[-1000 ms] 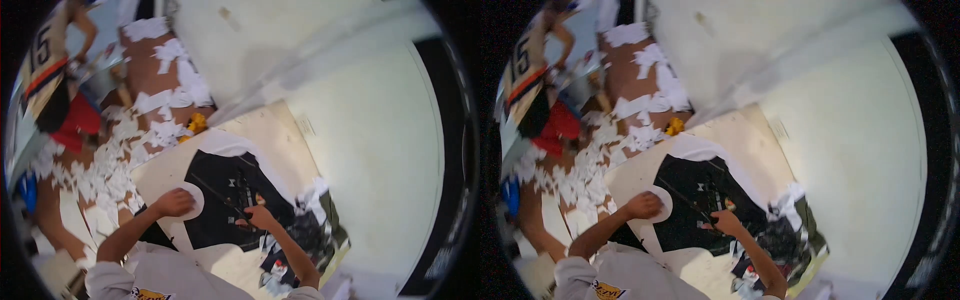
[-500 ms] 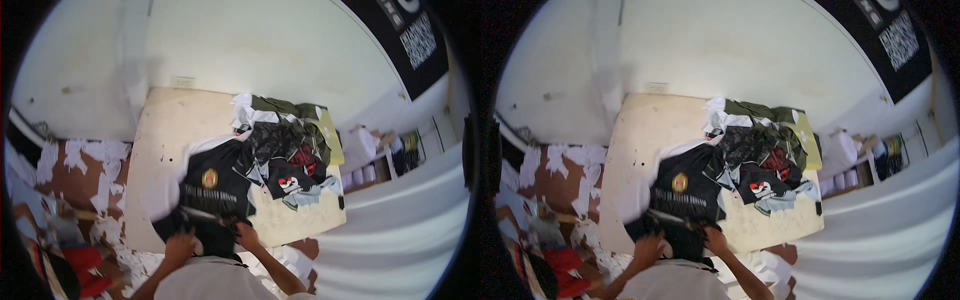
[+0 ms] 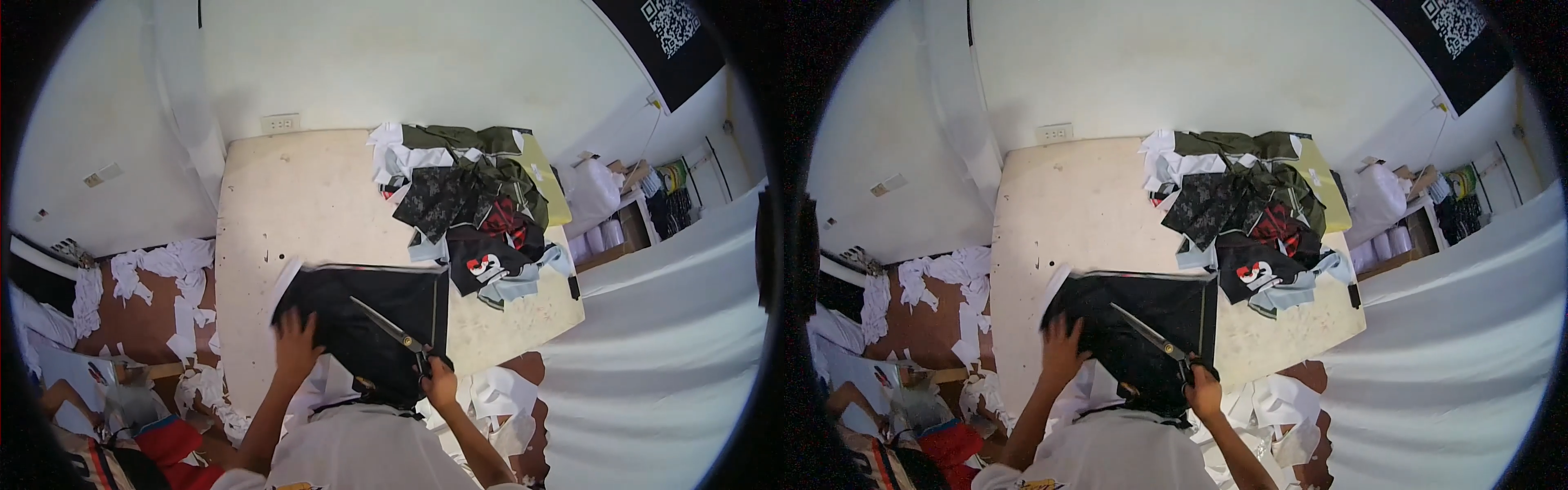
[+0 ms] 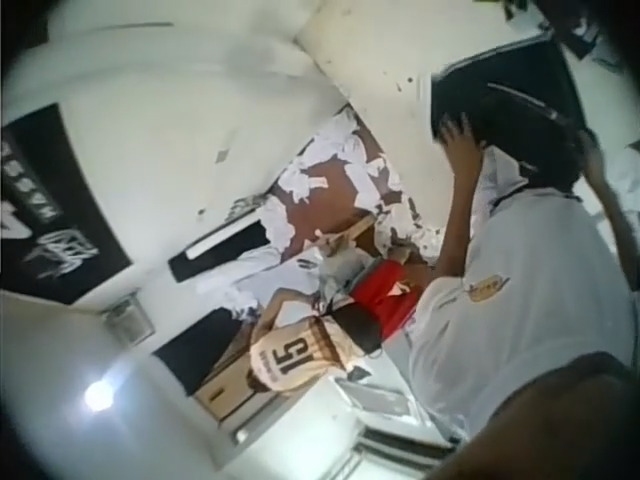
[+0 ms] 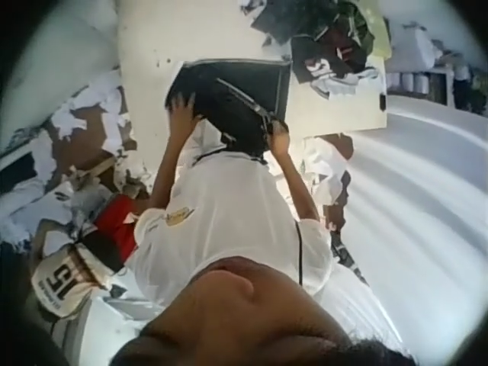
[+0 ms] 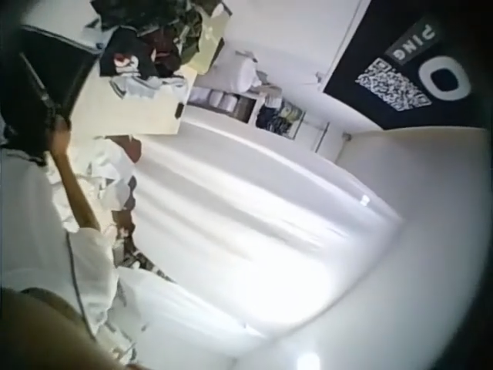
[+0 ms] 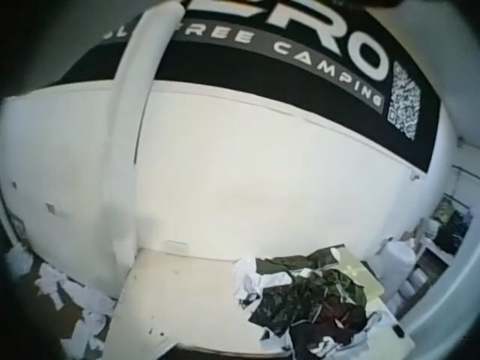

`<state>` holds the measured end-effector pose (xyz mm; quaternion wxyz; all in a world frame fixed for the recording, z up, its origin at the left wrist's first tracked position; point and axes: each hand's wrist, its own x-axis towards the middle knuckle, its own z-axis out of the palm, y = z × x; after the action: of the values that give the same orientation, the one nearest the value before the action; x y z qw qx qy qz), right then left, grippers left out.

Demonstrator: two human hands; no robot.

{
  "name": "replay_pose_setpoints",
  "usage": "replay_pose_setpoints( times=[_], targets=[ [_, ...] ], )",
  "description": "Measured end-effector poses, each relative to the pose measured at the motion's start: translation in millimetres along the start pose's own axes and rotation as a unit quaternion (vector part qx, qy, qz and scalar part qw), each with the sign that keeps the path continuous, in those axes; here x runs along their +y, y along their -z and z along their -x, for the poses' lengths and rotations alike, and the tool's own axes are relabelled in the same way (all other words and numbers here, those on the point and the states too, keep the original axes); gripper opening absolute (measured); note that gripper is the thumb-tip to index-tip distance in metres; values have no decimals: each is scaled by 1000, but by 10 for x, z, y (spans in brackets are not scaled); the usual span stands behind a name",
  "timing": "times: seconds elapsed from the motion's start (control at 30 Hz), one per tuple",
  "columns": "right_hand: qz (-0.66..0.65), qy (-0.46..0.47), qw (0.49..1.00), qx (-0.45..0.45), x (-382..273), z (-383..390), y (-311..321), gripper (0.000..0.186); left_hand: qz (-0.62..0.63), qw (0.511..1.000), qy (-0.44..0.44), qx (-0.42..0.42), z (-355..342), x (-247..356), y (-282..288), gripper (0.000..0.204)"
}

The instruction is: Cutting along the outlines of printed fabric patterns using scissors on a work table.

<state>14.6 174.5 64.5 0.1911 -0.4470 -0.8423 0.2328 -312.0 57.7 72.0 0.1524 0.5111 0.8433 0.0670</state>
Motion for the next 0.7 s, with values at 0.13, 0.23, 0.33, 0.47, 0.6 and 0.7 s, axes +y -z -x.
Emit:
replay_pose_setpoints(
  times=[0.13,0.23,0.33,0.47,0.6,0.7],
  targets=[
    [22,-60,995,-76,-143,-126,-244,36,-32,998,47,-21,307,-295,193,97],
    [28,-39,988,-148,-206,-668,-402,42,-11,997,69,-26,46,-487,221,109],
    [29,56,987,-145,-221,-1941,-698,35,-83,993,53,70,-871,-1008,189,117],
    [40,137,989,31,-403,-3338,-631,23,-151,973,98,148,-1872,-519,1076,92],
    [-50,109,992,34,-839,-2971,-263,36,-54,982,16,178,-1215,-304,1366,79],
    [-94,59,993,-31,-795,-2299,-249,37,62,992,29,108,-597,-521,724,72]
  ],
)
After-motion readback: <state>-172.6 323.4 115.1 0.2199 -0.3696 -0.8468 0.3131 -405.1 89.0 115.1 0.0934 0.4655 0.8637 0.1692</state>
